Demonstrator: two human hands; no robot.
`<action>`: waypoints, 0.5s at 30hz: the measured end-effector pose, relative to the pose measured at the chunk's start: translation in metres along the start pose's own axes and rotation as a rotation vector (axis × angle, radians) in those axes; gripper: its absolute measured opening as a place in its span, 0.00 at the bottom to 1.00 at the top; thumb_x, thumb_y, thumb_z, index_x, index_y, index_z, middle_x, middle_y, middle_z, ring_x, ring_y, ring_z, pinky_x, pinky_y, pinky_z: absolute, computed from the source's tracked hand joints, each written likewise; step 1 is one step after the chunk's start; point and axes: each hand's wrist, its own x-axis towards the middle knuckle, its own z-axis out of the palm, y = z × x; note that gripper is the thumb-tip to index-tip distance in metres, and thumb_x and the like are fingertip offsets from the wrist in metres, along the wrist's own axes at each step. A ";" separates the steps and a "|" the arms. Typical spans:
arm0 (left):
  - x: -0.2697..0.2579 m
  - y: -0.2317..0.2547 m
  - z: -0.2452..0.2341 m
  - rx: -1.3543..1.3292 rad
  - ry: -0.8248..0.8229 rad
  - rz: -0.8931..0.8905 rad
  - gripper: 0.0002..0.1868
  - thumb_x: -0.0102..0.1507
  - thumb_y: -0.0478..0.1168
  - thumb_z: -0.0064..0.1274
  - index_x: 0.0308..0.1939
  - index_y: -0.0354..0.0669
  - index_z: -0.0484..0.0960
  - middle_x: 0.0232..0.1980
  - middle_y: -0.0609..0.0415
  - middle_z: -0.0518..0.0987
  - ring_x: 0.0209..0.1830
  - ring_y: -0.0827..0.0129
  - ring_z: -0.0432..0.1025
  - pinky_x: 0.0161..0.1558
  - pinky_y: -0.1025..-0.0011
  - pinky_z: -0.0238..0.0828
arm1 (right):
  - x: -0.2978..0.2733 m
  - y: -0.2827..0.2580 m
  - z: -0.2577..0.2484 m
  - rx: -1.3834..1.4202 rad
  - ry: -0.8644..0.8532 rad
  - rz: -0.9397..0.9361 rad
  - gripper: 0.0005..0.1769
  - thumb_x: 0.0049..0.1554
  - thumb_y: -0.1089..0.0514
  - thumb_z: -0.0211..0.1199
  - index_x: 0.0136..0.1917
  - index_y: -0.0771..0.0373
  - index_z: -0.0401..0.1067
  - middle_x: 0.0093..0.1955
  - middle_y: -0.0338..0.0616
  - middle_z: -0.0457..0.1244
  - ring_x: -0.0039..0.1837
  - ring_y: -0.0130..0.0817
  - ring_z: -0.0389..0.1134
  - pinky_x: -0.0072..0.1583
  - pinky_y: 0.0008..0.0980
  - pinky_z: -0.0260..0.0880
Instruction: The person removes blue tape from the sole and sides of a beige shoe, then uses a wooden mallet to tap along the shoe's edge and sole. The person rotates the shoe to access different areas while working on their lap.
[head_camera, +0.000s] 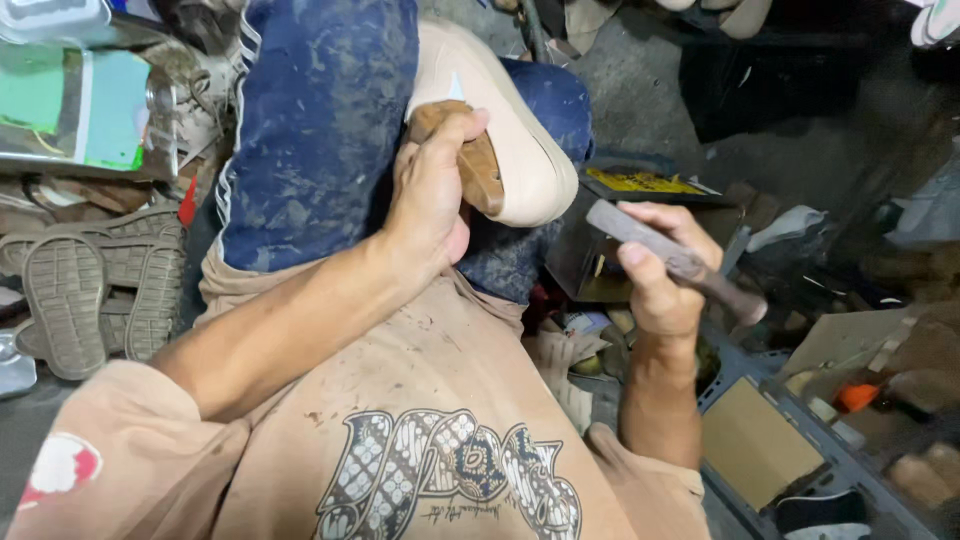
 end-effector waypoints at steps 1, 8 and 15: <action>-0.001 0.004 0.004 0.003 0.005 -0.005 0.09 0.53 0.42 0.59 0.29 0.46 0.76 0.25 0.59 0.72 0.26 0.72 0.67 0.38 0.73 0.65 | -0.005 -0.002 0.006 0.002 -0.001 0.008 0.25 0.54 0.47 0.64 0.55 0.69 0.74 0.52 0.53 0.69 0.52 0.39 0.72 0.57 0.31 0.73; 0.005 0.012 0.004 -0.111 -0.062 -0.009 0.14 0.51 0.33 0.57 0.41 0.34 0.82 0.38 0.47 0.83 0.38 0.58 0.78 0.41 0.59 0.81 | -0.026 -0.003 0.042 -0.139 0.064 -0.107 0.22 0.56 0.50 0.66 0.55 0.69 0.74 0.47 0.52 0.69 0.43 0.35 0.66 0.48 0.28 0.66; 0.003 0.012 0.003 -0.103 0.000 -0.027 0.21 0.48 0.34 0.59 0.46 0.36 0.79 0.41 0.47 0.81 0.40 0.59 0.77 0.42 0.58 0.79 | -0.021 -0.002 0.048 -0.200 0.070 -0.245 0.19 0.54 0.54 0.70 0.54 0.69 0.75 0.48 0.53 0.71 0.44 0.42 0.68 0.55 0.34 0.69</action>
